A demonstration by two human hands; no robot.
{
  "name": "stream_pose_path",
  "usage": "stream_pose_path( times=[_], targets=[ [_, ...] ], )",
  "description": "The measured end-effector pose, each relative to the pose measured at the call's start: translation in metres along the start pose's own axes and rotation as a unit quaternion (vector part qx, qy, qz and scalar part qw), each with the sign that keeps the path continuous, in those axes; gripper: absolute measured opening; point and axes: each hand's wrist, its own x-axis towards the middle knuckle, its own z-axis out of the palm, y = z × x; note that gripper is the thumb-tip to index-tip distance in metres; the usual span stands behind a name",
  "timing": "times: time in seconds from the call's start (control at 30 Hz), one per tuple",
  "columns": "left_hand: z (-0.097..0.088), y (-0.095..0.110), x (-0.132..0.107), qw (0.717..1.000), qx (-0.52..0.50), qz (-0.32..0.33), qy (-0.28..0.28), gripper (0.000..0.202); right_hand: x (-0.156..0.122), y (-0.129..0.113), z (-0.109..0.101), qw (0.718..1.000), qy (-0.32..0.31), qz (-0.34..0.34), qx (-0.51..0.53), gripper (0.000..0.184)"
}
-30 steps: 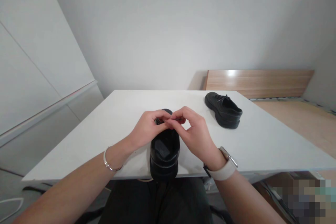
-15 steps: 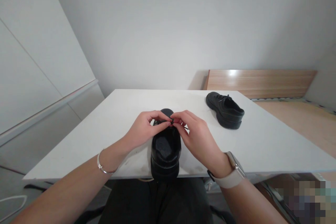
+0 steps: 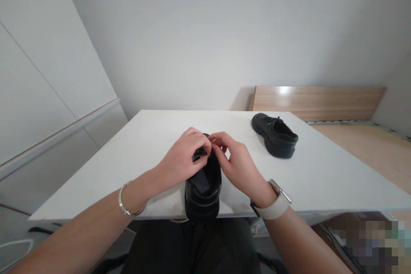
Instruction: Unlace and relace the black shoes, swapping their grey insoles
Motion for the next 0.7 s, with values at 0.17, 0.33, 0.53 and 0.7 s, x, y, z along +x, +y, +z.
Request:
stream_pose_path(
  times=[0.17,0.33,0.53,0.7],
  targets=[
    [0.013,-0.002,0.000,0.986,0.135,0.084,0.052,0.019,0.008,0.008,0.003,0.995,-0.030,0.057,0.070,0.020],
    [0.019,-0.005,-0.001,0.978,0.163,0.093,0.086,0.017,0.015,0.015,-0.006,0.984,-0.089,0.095,0.120,0.017],
    [0.016,-0.006,-0.008,0.979,0.144,0.086,0.119,0.015,0.012,0.017,-0.001,0.996,-0.006,0.070,0.059,0.013],
    [0.011,-0.006,-0.026,0.989,0.055,0.045,0.129,0.016,0.007,0.015,0.009,0.997,0.059,0.040,-0.009,0.009]
  ],
)
